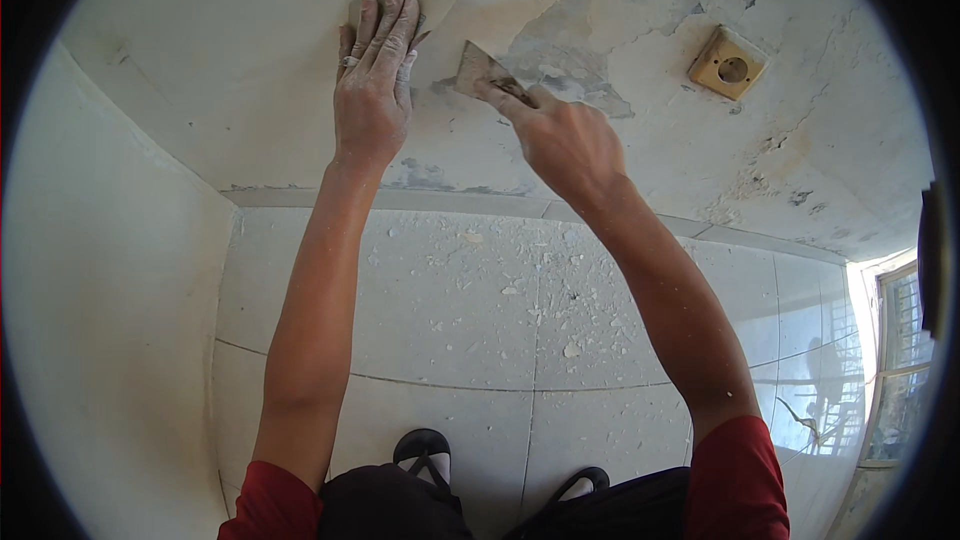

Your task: Scraping and sanding a wall to remove peeling paint.

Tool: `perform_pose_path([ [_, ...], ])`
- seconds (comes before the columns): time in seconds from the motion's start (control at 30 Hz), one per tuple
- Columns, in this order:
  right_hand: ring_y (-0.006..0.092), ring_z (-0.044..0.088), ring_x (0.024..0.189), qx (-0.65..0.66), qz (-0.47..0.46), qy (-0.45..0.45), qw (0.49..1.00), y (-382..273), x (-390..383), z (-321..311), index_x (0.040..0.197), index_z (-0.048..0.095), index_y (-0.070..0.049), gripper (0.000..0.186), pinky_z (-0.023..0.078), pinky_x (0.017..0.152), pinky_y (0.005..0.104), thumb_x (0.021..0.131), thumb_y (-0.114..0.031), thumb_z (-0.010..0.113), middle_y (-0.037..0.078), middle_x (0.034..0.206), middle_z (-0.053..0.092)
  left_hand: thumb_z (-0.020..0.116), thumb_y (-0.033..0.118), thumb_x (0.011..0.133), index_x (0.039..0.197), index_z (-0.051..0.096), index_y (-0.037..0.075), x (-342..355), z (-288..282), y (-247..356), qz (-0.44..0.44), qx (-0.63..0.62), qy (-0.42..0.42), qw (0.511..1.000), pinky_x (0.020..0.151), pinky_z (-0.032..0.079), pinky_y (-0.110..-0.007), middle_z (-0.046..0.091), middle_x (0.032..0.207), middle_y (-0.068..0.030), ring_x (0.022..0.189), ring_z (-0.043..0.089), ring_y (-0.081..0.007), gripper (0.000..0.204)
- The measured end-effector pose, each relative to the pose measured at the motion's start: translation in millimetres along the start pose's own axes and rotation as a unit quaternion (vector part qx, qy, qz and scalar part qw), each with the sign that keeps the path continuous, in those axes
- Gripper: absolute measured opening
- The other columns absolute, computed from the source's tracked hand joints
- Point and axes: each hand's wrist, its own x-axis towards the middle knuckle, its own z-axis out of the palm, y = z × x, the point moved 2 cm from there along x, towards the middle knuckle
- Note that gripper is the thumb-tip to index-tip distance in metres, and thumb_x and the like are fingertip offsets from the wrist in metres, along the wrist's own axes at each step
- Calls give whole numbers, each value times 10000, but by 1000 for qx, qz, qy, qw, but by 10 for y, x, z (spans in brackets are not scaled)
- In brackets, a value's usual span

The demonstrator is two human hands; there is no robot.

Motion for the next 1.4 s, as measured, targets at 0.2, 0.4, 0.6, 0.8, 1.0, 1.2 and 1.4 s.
perform_pose_path([
  [0.2,238,682,657,6,-32,13,999,-232,27,144,1415,548,-308,490,587,576,358,974,-94,556,111,1005,704,511,137,1004,1430,529,108,-267,117,-26,-58,10,47,997,1175,282,-492,491,1495,-60,1450,350,-306,428],
  [0.4,227,644,597,45,72,77,993,605,-829,-246,1371,599,-289,476,528,532,382,927,-127,657,98,842,694,513,100,976,1426,537,105,-363,822,461,-54,85,61,993,1154,257,-576,473,1504,-122,1458,334,-345,451],
  [0.6,222,609,585,127,70,207,968,943,-1038,-562,1323,649,-240,445,507,568,381,911,-73,669,118,783,675,535,140,915,1399,574,225,1087,666,939,66,70,29,995,1183,269,-394,518,1481,23,1439,378,-160,493],
  [0.8,248,608,576,109,95,72,987,941,-1325,-407,1348,622,-295,439,504,538,397,938,-140,649,96,748,651,508,131,949,1377,597,193,-724,678,186,69,118,-44,990,1205,224,-418,503,1494,36,1452,360,-153,442],
  [1.0,251,603,564,118,95,67,986,789,-1136,-253,1364,606,-300,440,502,538,408,951,-151,635,94,776,660,509,72,938,1376,597,181,-559,694,355,-3,40,-17,999,1195,236,-458,516,1482,23,1447,371,-172,460],
  [1.2,200,608,560,73,98,183,976,857,-611,-355,1384,584,-331,462,518,502,362,958,-158,629,75,798,679,515,87,940,1387,561,107,1500,193,781,128,-52,25,990,1202,218,-485,542,1447,-53,1439,378,-227,450],
  [1.4,191,654,606,-1,67,177,982,810,-372,-401,1396,575,-299,490,563,520,326,949,-102,619,100,926,726,540,148,974,1393,582,200,543,510,486,72,62,75,993,1215,155,-481,536,1462,31,1435,388,-155,424],
])
